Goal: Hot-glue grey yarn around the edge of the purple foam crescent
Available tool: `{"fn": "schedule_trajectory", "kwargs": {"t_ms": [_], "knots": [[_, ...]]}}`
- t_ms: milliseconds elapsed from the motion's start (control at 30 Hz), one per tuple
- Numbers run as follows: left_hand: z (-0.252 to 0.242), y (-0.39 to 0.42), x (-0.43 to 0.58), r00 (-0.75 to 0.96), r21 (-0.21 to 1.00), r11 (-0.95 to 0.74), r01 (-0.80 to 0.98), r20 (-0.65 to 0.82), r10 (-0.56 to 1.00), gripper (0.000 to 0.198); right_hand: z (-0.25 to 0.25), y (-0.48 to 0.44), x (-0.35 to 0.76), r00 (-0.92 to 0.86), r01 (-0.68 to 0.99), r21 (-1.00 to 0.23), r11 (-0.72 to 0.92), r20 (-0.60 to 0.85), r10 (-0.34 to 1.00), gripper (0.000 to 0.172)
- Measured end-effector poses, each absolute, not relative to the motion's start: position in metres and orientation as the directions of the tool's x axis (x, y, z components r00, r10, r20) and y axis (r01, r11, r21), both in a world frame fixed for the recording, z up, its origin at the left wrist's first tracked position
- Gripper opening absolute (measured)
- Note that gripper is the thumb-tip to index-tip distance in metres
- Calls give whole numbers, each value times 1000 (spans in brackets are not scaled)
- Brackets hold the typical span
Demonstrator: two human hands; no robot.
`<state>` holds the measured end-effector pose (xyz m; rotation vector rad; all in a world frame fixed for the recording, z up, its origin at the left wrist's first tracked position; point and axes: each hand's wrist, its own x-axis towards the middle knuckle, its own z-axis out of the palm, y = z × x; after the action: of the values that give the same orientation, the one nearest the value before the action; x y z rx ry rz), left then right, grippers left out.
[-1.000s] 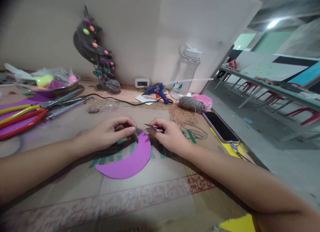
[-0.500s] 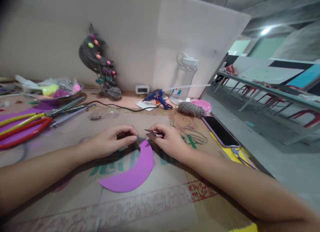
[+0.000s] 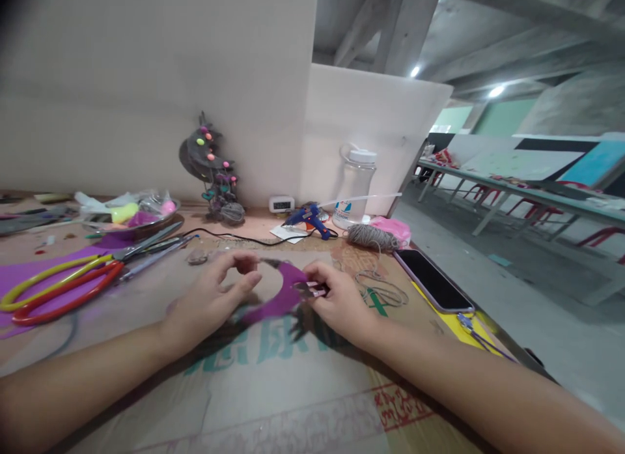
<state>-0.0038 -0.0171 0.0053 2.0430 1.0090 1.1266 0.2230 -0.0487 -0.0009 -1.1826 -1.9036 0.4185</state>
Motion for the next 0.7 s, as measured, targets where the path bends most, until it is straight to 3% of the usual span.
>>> {"fn": "schedule_trajectory", "kwargs": {"t_ms": [67, 133, 233, 300, 500, 700], "knots": [[2, -16, -4, 355, 807, -507, 304, 398, 846, 31, -4, -47, 229, -207, 635, -522, 570, 596, 776, 7], [-1, -12, -3, 467, 855, -457, 246, 308, 829, 32, -7, -44, 235, -301, 696, -336, 635, 666, 682, 12], [-5, -5, -2, 589, 913, -374, 164, 214, 780, 39, -10, -38, 239, -457, 733, -80, 676, 678, 576, 16], [-6, -3, -1, 596, 916, -368, 159, 208, 775, 40, -12, -35, 240, -502, 743, 11, 669, 671, 546, 17], [-4, -5, 2, 535, 860, -404, 311, 193, 823, 40, -15, -31, 239, -528, 756, 58, 652, 644, 554, 17], [-5, 0, 2, 510, 878, -360, 315, 163, 845, 35, -17, -31, 240, -550, 767, 96, 635, 607, 574, 13]]}}
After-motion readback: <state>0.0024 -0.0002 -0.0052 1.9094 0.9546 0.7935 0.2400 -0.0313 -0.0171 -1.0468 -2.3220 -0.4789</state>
